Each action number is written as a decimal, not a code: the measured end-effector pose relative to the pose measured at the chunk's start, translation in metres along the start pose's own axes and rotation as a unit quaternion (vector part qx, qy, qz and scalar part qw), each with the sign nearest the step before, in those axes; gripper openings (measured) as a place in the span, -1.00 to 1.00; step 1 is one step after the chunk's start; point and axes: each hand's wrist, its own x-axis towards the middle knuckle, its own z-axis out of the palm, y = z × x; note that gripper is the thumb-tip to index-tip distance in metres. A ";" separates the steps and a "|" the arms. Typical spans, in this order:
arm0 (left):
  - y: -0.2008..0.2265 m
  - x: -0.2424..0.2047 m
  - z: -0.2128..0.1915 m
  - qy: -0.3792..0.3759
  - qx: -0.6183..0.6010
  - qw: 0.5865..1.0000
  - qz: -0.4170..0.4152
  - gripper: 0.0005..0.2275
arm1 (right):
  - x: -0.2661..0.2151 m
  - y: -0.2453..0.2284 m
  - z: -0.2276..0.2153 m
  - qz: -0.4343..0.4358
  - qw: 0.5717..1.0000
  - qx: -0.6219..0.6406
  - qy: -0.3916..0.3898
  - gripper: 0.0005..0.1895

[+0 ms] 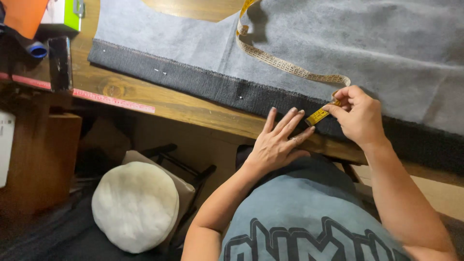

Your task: Measuring and pinning a piece of grey fabric on a wooden table to prepare for sewing

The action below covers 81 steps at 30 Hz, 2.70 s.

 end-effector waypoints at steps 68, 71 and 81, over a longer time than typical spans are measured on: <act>0.048 0.011 0.033 0.196 0.015 0.979 -0.055 -0.81 | 0.034 0.018 0.008 -0.049 0.989 0.135 0.047 -0.73; 0.047 0.011 0.033 0.200 0.010 0.978 -0.054 -0.81 | 0.033 0.015 0.007 -0.059 0.989 0.122 0.054 -0.74; 0.052 0.016 0.022 0.199 0.020 0.978 -0.049 -0.90 | 0.046 0.002 -0.010 -0.184 0.978 -0.078 0.059 -0.76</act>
